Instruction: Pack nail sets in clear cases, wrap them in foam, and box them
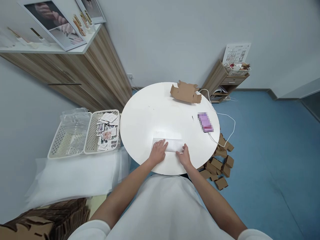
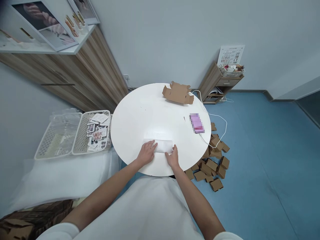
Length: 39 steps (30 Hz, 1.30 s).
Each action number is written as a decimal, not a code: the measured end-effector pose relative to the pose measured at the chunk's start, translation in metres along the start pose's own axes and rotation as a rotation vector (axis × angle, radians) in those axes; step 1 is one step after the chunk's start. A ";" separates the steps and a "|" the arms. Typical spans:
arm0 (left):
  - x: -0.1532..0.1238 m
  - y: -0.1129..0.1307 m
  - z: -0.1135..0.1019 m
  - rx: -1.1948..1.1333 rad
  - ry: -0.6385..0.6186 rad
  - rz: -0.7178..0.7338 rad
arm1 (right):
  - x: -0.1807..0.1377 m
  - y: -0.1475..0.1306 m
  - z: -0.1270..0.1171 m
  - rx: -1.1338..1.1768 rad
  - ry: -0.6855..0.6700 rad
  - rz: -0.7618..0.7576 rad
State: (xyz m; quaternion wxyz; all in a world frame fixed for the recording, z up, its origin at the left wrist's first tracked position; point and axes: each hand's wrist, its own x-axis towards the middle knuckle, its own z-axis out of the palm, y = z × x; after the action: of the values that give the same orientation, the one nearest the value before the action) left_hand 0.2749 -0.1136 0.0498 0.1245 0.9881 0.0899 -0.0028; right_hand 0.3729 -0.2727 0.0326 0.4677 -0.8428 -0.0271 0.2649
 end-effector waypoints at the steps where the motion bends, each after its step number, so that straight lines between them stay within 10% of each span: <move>1: -0.001 0.004 0.003 -0.011 -0.019 0.014 | -0.002 -0.002 0.003 0.042 -0.004 0.039; 17: -0.022 0.042 0.012 -0.339 -0.107 0.010 | -0.006 -0.013 -0.012 -0.001 -0.253 -0.072; 26: -0.044 0.020 0.019 -0.595 0.006 -0.856 | -0.007 -0.012 -0.005 -0.628 -0.116 -0.403; 32: -0.033 0.020 0.025 -0.895 0.011 -0.973 | -0.014 -0.002 0.008 -0.614 -0.094 -0.452; 39: -0.013 0.017 0.013 -0.843 -0.154 -0.769 | -0.007 -0.003 0.002 -0.600 -0.065 -0.428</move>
State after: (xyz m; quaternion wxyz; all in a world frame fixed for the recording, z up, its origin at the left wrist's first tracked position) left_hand 0.2656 -0.1351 0.0418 0.5039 0.7464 0.4266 -0.0837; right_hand 0.3670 -0.2711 0.0372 0.2436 -0.9088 -0.2941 0.1678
